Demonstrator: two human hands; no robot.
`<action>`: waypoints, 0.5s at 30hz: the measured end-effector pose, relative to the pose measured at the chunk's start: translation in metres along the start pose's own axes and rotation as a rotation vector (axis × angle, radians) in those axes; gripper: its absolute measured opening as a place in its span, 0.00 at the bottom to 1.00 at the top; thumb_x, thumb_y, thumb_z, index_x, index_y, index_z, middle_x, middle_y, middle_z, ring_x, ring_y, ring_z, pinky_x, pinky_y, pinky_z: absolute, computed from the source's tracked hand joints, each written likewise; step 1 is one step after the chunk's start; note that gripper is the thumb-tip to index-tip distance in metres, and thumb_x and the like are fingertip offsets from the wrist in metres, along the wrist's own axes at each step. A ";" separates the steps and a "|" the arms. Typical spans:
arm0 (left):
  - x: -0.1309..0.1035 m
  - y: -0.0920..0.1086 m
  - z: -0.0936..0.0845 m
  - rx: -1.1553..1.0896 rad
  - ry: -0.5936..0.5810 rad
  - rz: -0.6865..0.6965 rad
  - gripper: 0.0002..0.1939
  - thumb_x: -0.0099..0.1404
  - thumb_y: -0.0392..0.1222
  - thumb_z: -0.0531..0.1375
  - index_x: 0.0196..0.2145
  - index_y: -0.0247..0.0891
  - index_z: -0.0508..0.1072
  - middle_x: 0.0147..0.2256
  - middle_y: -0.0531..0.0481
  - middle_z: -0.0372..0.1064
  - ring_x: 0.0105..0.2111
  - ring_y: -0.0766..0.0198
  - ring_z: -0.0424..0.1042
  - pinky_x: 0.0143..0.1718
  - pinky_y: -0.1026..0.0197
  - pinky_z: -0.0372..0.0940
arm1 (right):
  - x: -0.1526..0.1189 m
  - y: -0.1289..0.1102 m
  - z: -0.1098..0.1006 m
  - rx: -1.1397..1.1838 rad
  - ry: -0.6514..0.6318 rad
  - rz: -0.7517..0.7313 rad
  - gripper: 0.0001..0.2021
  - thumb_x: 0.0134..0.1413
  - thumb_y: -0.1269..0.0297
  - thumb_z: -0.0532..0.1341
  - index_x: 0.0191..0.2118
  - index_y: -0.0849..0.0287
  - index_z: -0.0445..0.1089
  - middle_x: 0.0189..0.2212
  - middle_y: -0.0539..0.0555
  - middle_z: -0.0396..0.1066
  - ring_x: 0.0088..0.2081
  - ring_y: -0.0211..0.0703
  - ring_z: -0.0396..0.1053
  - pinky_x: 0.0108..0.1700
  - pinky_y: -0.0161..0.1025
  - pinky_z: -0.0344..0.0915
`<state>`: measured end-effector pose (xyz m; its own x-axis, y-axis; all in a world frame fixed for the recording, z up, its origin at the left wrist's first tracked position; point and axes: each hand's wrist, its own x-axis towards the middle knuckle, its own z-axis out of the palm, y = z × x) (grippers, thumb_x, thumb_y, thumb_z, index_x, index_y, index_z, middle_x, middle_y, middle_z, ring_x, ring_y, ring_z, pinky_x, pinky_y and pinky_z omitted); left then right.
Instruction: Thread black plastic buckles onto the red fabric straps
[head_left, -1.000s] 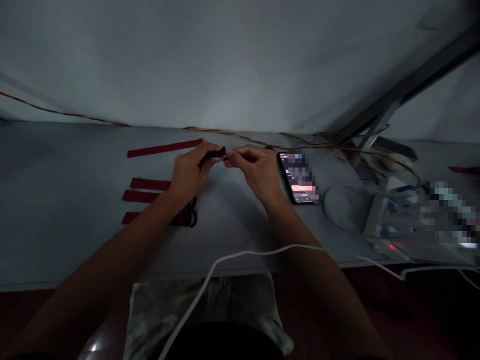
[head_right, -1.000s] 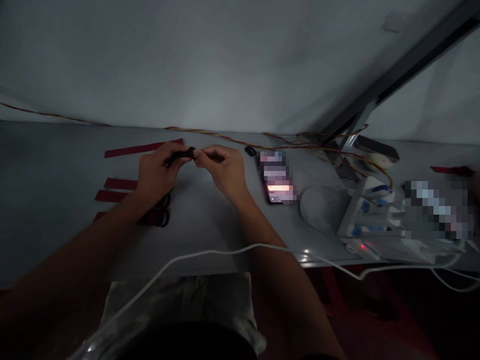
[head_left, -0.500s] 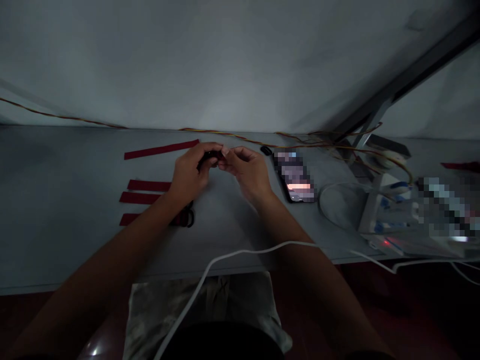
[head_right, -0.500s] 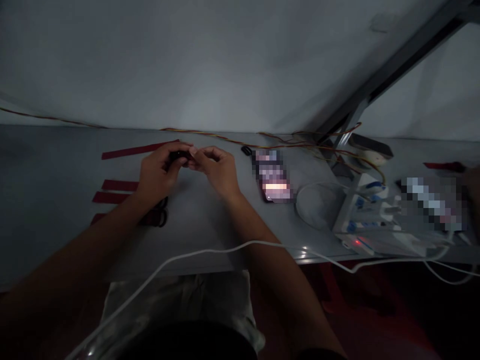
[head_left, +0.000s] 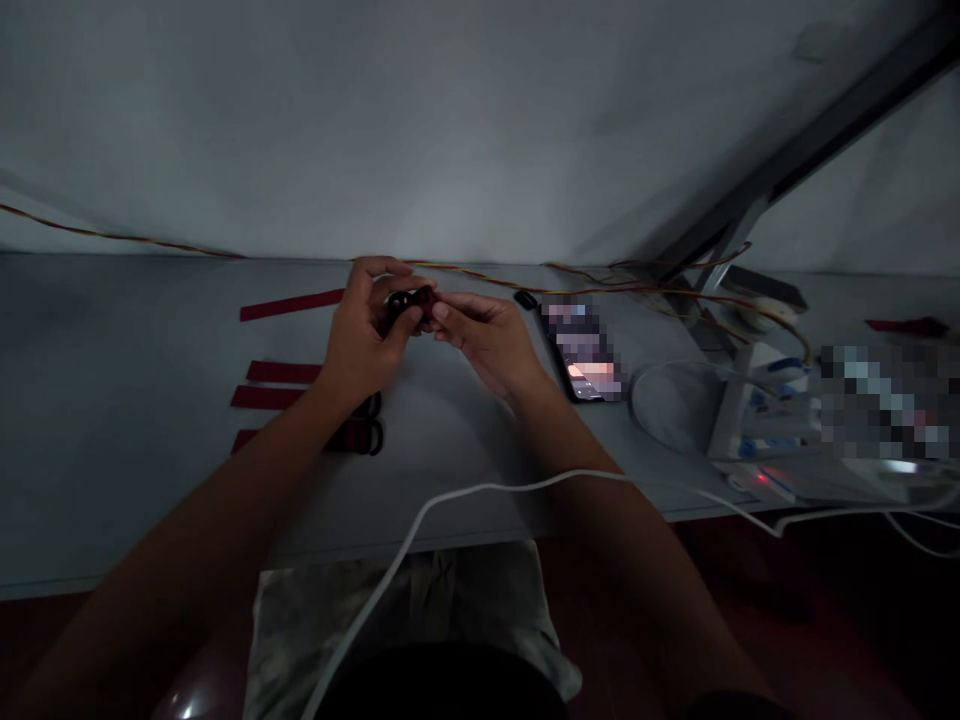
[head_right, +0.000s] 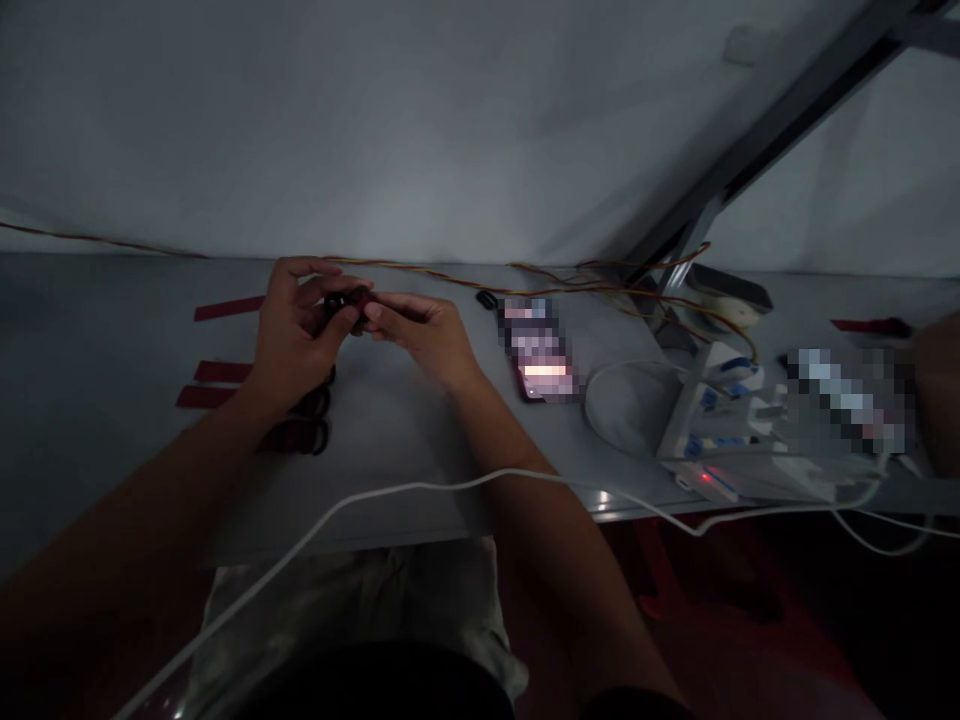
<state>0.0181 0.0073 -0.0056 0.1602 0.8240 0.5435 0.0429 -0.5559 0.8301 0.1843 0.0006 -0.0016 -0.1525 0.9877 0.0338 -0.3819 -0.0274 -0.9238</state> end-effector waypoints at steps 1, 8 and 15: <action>0.000 -0.001 0.000 -0.001 -0.006 0.009 0.20 0.69 0.52 0.67 0.50 0.45 0.63 0.50 0.45 0.79 0.46 0.58 0.81 0.41 0.57 0.79 | 0.000 0.000 -0.001 0.006 -0.002 0.014 0.22 0.35 0.51 0.81 0.37 0.56 0.81 0.31 0.49 0.78 0.34 0.35 0.74 0.42 0.37 0.73; -0.004 -0.007 0.000 0.042 -0.043 0.007 0.19 0.69 0.55 0.66 0.47 0.44 0.65 0.50 0.44 0.78 0.47 0.57 0.80 0.41 0.57 0.79 | 0.000 0.002 -0.005 -0.080 0.010 -0.027 0.19 0.43 0.50 0.78 0.35 0.57 0.79 0.30 0.48 0.77 0.31 0.34 0.72 0.38 0.36 0.71; -0.004 -0.011 -0.003 0.081 -0.028 0.014 0.17 0.69 0.51 0.67 0.48 0.44 0.66 0.50 0.45 0.79 0.48 0.58 0.81 0.44 0.58 0.79 | 0.001 0.009 -0.004 -0.282 0.079 -0.169 0.18 0.52 0.46 0.74 0.36 0.56 0.76 0.32 0.49 0.77 0.33 0.36 0.72 0.40 0.36 0.71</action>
<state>0.0143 0.0104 -0.0170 0.1890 0.8135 0.5500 0.1203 -0.5750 0.8092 0.1845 0.0024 -0.0120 -0.0331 0.9838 0.1763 -0.1267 0.1709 -0.9771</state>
